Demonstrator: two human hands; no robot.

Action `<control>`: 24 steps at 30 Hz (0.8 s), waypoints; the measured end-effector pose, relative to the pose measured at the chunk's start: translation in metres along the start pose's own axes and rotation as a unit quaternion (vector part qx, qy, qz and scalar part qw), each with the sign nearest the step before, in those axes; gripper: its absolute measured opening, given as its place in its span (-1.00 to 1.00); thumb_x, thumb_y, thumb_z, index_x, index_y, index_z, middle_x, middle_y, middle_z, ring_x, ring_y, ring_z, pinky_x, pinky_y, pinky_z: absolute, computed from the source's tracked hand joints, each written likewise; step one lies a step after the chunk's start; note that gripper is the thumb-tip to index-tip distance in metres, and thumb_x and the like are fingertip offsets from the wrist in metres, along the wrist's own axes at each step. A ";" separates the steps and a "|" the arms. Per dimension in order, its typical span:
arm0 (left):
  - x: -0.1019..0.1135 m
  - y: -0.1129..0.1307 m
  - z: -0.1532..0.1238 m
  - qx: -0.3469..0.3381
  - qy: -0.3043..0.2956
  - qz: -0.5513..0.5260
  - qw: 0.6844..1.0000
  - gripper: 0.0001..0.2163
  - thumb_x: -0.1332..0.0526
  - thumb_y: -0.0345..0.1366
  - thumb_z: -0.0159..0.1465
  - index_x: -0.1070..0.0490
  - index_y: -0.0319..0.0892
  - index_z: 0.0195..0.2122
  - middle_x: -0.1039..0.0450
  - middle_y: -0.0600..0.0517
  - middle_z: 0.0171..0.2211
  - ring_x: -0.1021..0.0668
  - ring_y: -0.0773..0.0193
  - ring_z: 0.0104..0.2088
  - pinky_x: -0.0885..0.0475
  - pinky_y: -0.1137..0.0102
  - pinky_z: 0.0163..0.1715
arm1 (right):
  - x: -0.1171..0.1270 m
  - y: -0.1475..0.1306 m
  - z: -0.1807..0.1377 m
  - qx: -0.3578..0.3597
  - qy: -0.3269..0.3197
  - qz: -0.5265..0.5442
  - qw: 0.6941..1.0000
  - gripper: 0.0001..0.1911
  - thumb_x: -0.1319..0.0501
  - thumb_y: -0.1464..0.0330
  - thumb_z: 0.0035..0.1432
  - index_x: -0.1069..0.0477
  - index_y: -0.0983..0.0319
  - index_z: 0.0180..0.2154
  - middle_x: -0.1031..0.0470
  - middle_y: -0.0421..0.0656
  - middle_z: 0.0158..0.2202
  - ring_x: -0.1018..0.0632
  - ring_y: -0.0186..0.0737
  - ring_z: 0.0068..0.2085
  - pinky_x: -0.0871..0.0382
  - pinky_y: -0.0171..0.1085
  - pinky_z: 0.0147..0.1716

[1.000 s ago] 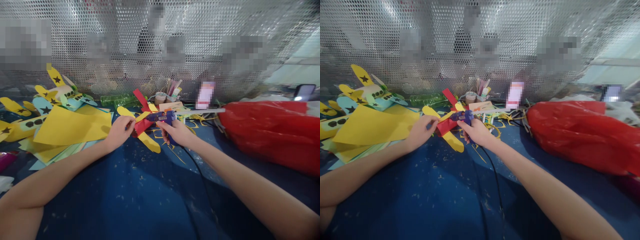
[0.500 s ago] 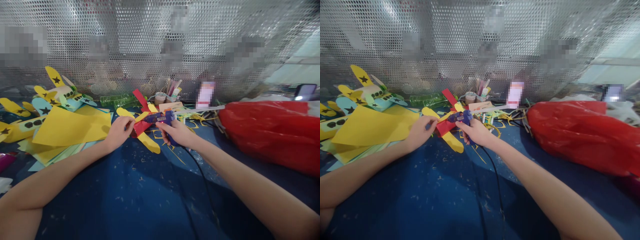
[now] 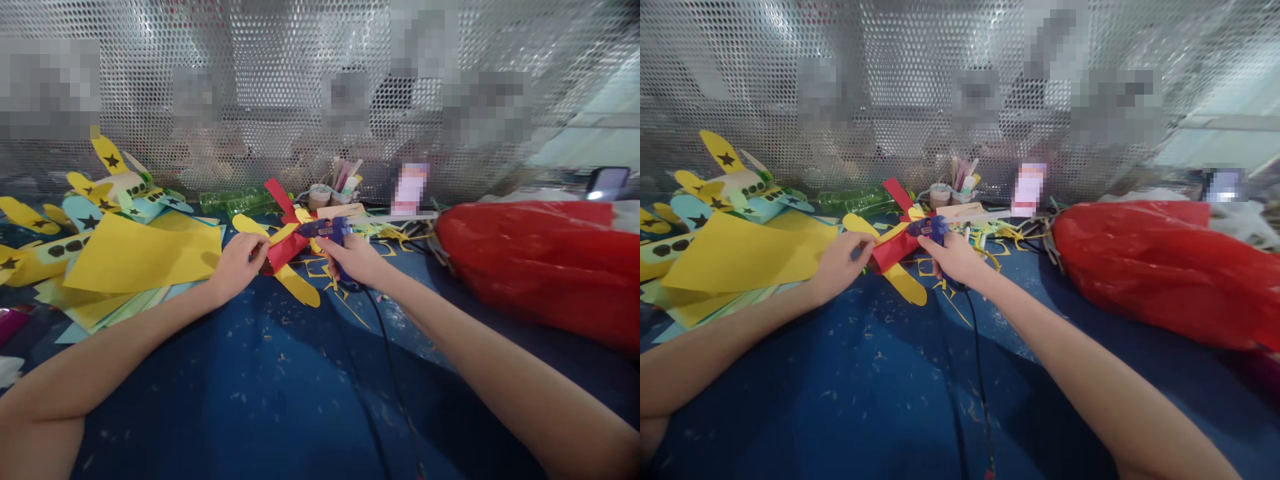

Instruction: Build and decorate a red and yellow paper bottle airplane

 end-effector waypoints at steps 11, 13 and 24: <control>0.001 -0.001 0.000 -0.001 0.007 0.006 1.000 -0.85 -0.05 -0.34 0.38 -0.36 -0.14 -0.32 -0.50 0.01 -0.35 -0.50 0.25 -0.31 -0.44 0.31 -0.24 | -0.016 -0.011 -0.007 -0.001 -0.056 0.092 0.994 -0.48 -0.11 0.13 0.24 -0.26 0.21 -0.70 -0.36 -0.20 -0.75 -0.40 -0.39 -0.71 -0.33 -0.36 -0.66; 0.000 0.000 0.000 -0.004 0.006 0.006 1.000 -0.86 -0.06 -0.34 0.38 -0.37 -0.14 -0.31 -0.51 0.01 -0.35 -0.50 0.26 -0.32 -0.44 0.32 -0.25 | -0.014 -0.009 -0.004 0.003 -0.048 0.088 0.995 -0.50 -0.11 0.14 0.25 -0.25 0.20 -0.68 -0.36 -0.21 -0.74 -0.40 -0.39 -0.71 -0.33 -0.36 -0.65; -0.001 -0.001 0.000 0.004 0.006 0.001 1.000 -0.87 -0.08 -0.36 0.37 -0.38 -0.15 -0.30 -0.51 0.01 -0.35 -0.48 0.26 -0.32 -0.43 0.32 -0.24 | -0.001 0.002 0.005 0.007 -0.003 0.029 1.000 -0.43 -0.09 0.09 0.25 -0.26 0.20 -0.73 -0.39 -0.15 -0.74 -0.43 -0.36 -0.69 -0.34 -0.34 -0.61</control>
Point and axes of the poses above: each hand's wrist, its own z-axis towards the middle knuckle, its own x-axis out of the back of the hand, y = z × x, the point moved 10 cm from there along z, towards the middle knuckle
